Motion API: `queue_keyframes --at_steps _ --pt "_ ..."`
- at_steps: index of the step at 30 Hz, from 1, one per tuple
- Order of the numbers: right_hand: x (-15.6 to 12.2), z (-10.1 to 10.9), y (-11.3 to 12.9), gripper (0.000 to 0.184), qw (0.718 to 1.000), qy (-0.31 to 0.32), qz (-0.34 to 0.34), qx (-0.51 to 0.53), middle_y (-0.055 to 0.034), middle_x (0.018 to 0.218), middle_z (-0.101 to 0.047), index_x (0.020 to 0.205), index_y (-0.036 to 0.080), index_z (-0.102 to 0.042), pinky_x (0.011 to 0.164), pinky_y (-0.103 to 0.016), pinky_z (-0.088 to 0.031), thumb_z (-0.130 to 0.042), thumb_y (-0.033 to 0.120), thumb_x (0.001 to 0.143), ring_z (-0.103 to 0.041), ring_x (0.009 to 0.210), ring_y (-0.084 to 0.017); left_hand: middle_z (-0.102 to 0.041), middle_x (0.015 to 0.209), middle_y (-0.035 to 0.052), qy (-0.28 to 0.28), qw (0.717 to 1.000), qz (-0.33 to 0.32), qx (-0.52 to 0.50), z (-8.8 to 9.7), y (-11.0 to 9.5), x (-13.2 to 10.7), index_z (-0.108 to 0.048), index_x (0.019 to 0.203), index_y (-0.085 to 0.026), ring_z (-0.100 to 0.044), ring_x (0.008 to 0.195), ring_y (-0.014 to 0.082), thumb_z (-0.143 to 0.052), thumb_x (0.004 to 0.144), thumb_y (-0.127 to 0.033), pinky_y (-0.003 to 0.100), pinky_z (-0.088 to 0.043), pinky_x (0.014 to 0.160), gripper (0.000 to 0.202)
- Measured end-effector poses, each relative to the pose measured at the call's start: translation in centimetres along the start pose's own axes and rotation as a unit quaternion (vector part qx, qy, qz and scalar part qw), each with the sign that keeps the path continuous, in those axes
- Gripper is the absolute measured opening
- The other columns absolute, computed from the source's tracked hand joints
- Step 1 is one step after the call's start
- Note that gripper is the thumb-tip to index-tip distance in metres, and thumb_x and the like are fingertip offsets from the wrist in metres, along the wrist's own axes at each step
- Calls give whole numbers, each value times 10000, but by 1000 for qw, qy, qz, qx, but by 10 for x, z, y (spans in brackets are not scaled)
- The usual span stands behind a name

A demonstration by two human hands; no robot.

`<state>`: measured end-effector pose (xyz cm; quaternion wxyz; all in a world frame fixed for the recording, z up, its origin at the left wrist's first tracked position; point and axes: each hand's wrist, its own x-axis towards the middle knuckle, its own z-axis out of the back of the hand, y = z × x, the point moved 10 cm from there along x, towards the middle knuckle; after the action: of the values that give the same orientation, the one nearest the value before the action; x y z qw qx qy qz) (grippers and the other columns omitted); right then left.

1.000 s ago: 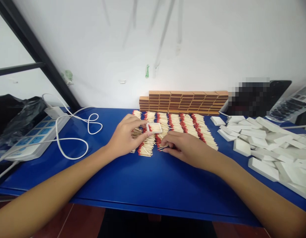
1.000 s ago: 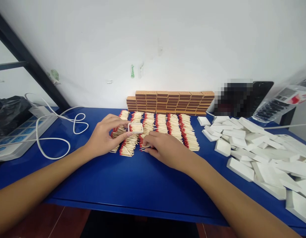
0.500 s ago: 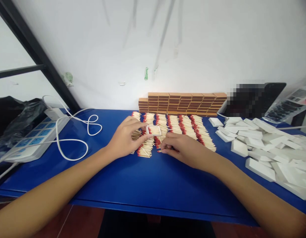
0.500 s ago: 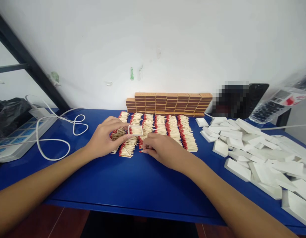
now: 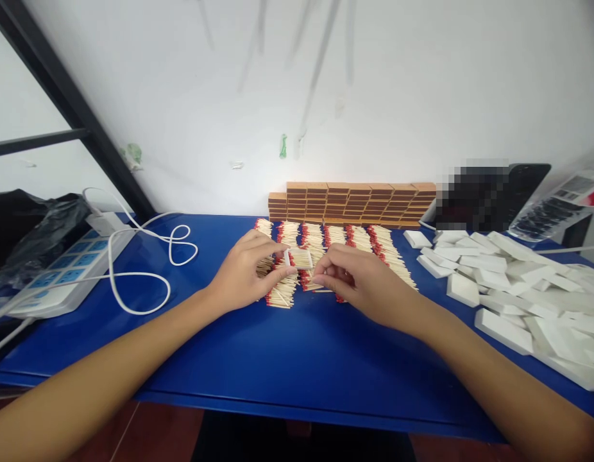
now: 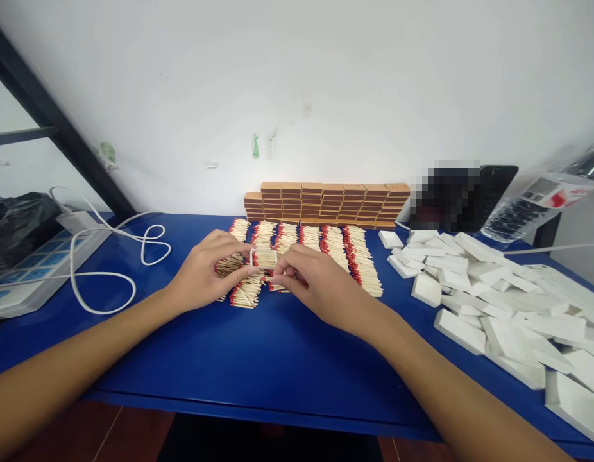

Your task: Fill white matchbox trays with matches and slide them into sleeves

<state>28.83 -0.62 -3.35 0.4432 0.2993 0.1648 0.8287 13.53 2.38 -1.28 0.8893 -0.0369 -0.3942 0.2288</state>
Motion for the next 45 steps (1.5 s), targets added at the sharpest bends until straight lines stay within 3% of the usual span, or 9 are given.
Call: queue_keyframes --at_steps 5,12,20,22,26,29,37,45 --pt "0 14 4 121 995 -97 4 -31 -38 884 -622 974 208 -653 624 -293 -421 -575 271 1041 -539 704 -153 -737 934 67 26 999 -8 -27 -8 -12 -2 -724 1180 -187 -640 934 234 -764 932 -403 430 -530 897 331" --pt "-1 9 8 141 993 -106 9 -51 -36 871 -618 941 209 -651 629 -291 -428 -583 283 1039 -545 700 -154 -733 938 59 19 997 -30 -64 -8 -27 -2 -700 1214 -202 -642 939 230 -768 934 -375 433 -533 906 336" --pt "-2 20 14 127 988 -130 33 -80 -34 847 -627 983 202 -667 633 -301 -401 -559 241 1035 -548 683 -156 -738 939 74 10 999 -13 -39 -5 -15 -1 -725 1177 -167 -641 932 226 -775 928 -378 416 -527 897 330" --pt "-1 19 9 133 990 -102 21 -99 -34 833 -633 943 202 -667 637 -303 -394 -566 235 1023 -549 680 -157 -750 954 79 -5 1000 4 -28 0 -8 -1 -737 1159 -171 -645 924 228 -773 928 -391 418 -530 886 321" --pt "-2 -6 -10 151 987 51 -11 -150 -29 805 -638 828 207 -651 633 -300 -378 -598 196 968 -566 699 -167 -769 1004 79 -25 999 25 -12 6 2 0 -745 1146 -193 -653 946 232 -773 926 -396 430 -536 903 300" --pt "-5 -17 -18 135 980 106 -22 -167 -32 858 -655 817 207 -640 631 -295 -375 -614 170 944 -570 714 -164 -772 1013 78 -28 999 20 -7 7 3 0 -743 1150 -194 -654 953 231 -772 927 -391 428 -542 898 299" --pt "-6 -29 -11 159 976 133 -6 -173 -53 943 -663 866 198 -610 668 -299 -416 -547 176 1010 -607 784 -176 -766 997 80 -16 1000 15 -5 4 2 0 -739 1158 -199 -650 947 237 -750 943 -406 444 -544 894 298" --pt "-5 -30 -14 133 985 97 6 -142 -59 1013 -641 993 203 -664 769 -315 -471 -541 193 1040 -627 876 -190 -761 983 71 -14 1000 11 -5 3 1 -1 -734 1160 -188 -643 937 228 -776 925 -384 421 -536 892 309"
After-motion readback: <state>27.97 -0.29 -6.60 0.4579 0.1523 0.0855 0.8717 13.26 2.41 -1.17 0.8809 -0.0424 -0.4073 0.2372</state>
